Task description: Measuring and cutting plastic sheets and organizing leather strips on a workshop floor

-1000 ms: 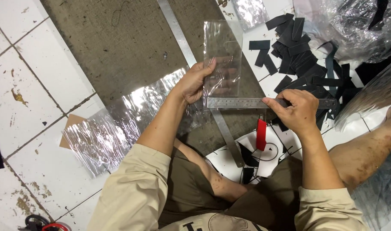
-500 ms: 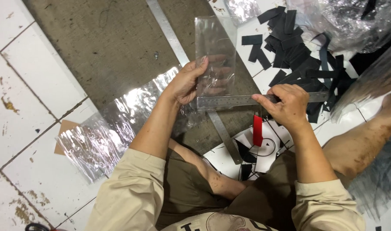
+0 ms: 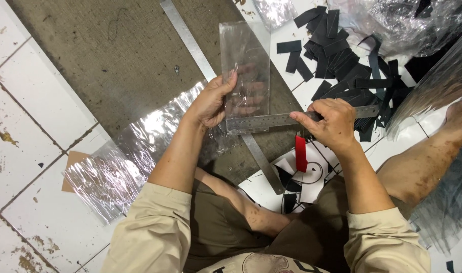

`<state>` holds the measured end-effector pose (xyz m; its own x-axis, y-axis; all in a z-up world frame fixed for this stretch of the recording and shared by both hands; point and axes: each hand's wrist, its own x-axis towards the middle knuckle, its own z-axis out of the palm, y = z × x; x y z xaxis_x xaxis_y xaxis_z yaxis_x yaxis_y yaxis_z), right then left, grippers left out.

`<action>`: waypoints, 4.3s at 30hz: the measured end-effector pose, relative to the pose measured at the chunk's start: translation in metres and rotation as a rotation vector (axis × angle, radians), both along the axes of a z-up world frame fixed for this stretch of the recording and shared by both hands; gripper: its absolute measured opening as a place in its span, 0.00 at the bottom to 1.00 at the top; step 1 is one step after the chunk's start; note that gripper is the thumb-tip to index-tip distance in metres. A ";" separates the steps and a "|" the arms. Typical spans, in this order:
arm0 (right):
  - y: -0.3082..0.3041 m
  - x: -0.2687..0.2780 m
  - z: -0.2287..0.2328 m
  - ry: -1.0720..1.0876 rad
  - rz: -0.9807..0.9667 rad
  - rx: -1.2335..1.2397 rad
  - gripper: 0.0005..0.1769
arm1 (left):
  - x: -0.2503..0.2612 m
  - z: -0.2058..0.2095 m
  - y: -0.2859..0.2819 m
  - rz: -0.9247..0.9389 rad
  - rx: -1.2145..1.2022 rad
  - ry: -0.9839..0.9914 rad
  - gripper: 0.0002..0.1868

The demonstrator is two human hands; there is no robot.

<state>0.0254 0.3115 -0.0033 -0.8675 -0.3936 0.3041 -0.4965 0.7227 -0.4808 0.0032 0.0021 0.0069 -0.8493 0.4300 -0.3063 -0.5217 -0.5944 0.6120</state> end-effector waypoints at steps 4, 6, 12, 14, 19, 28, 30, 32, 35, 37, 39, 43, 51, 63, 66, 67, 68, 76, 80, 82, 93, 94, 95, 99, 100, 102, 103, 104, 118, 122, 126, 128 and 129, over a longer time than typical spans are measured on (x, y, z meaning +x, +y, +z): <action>0.010 -0.011 0.007 -0.054 -0.004 -0.068 0.23 | 0.007 0.002 0.006 0.047 -0.049 -0.012 0.23; 0.033 -0.026 -0.007 -0.001 -0.070 -0.135 0.21 | 0.008 -0.016 0.006 -0.066 -0.258 0.152 0.24; 0.020 -0.058 0.029 0.159 -0.197 -0.051 0.24 | 0.009 -0.019 0.005 -0.247 -0.295 0.128 0.34; 0.018 -0.061 0.029 0.157 -0.185 -0.070 0.24 | 0.007 -0.018 0.004 -0.265 -0.335 0.142 0.35; 0.016 -0.062 0.026 0.147 -0.178 -0.085 0.24 | 0.006 -0.022 0.005 -0.266 -0.268 0.183 0.35; 0.020 -0.064 0.019 0.127 -0.143 -0.188 0.25 | 0.018 -0.031 0.016 -0.074 -0.237 0.093 0.28; 0.020 -0.065 0.019 0.148 -0.120 -0.189 0.26 | 0.018 -0.029 0.017 -0.068 -0.229 0.094 0.29; 0.021 -0.065 0.019 0.155 -0.129 -0.184 0.26 | 0.017 -0.025 0.018 -0.074 -0.232 0.090 0.28; 0.019 -0.064 0.020 0.156 -0.136 -0.178 0.26 | 0.020 -0.008 0.019 -0.068 -0.237 0.089 0.29; 0.017 -0.064 0.022 0.152 -0.141 -0.175 0.26 | 0.021 0.000 0.021 -0.063 -0.237 0.093 0.30; 0.016 -0.062 0.025 0.149 -0.138 -0.179 0.26 | 0.020 0.002 0.021 -0.080 -0.244 0.122 0.31; 0.019 -0.063 0.022 0.148 -0.127 -0.168 0.26 | 0.022 0.016 0.025 -0.091 -0.248 0.132 0.31; 0.018 -0.063 0.024 0.124 -0.154 -0.161 0.27 | 0.020 0.004 0.024 -0.100 -0.242 0.149 0.32; -0.076 -0.005 -0.076 -0.389 -0.422 -0.152 0.10 | 0.004 -0.060 0.010 0.429 -0.398 -0.116 0.28; -0.080 -0.002 -0.139 -0.445 -0.377 -0.148 0.16 | -0.009 -0.179 -0.015 0.499 -0.415 -0.107 0.21; -0.082 0.000 -0.128 -0.441 -0.374 -0.147 0.16 | -0.009 -0.173 -0.011 0.502 -0.413 -0.104 0.21; -0.085 0.001 -0.117 -0.373 -0.363 -0.183 0.14 | -0.011 -0.167 -0.007 0.535 -0.396 -0.115 0.21; -0.119 -0.002 -0.092 -0.992 -0.286 -1.379 0.20 | -0.006 -0.047 0.042 0.640 -0.412 -0.049 0.28; -0.116 -0.045 -0.067 -0.801 -0.338 -1.490 0.13 | -0.006 -0.075 0.026 0.541 -0.584 0.051 0.34; -0.108 -0.082 -0.063 -0.710 -0.379 -1.509 0.11 | -0.006 -0.074 0.023 0.514 -0.660 0.082 0.39; -0.069 -0.255 -0.128 -0.779 -0.532 -1.314 0.24 | -0.009 -0.047 0.013 0.370 -0.980 0.225 0.35; -0.070 -0.258 -0.134 -0.784 -0.533 -1.311 0.24 | -0.009 -0.047 0.013 0.371 -0.980 0.219 0.35; -0.071 -0.261 -0.139 -0.790 -0.549 -1.287 0.17 | -0.009 -0.046 0.014 0.361 -0.987 0.215 0.34; -0.073 -0.267 -0.153 -0.790 -0.625 -1.205 0.19 | -0.008 -0.040 0.014 0.386 -0.990 0.252 0.33; -0.074 -0.268 -0.152 -0.791 -0.624 -1.203 0.19 | -0.009 -0.040 0.014 0.388 -0.989 0.250 0.33; -0.075 -0.269 -0.150 -0.791 -0.642 -1.127 0.22 | -0.010 -0.039 0.013 0.364 -1.000 0.217 0.34; -0.075 -0.269 -0.150 -0.791 -0.639 -1.124 0.22 | -0.009 -0.039 0.013 0.368 -0.998 0.215 0.34; -0.075 -0.270 -0.149 -0.788 -0.643 -1.072 0.21 | -0.008 -0.039 0.013 0.382 -1.015 0.232 0.34; -0.065 -0.288 -0.174 -0.416 -0.680 0.021 0.27 | -0.009 -0.033 0.010 0.312 -1.057 0.214 0.34; -0.101 -0.278 -0.148 -0.281 -0.520 0.305 0.50 | -0.009 -0.029 0.012 0.255 -1.080 0.166 0.34; -0.114 -0.286 -0.164 -0.408 -0.341 0.482 0.75 | -0.009 -0.028 0.011 0.241 -1.101 0.180 0.34; -0.106 -0.292 -0.173 -0.382 -0.322 0.455 0.70 | -0.009 -0.029 0.010 0.247 -1.095 0.176 0.34; -0.103 -0.294 -0.178 -0.355 -0.306 0.429 0.66 | -0.009 -0.029 0.010 0.252 -1.089 0.175 0.34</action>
<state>-0.2688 0.2089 -0.1811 -0.9790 -0.1352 -0.1528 -0.1006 0.9715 -0.2146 -0.0058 0.0116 -0.0223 -0.9419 -0.1828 -0.2817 -0.3188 0.2234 0.9211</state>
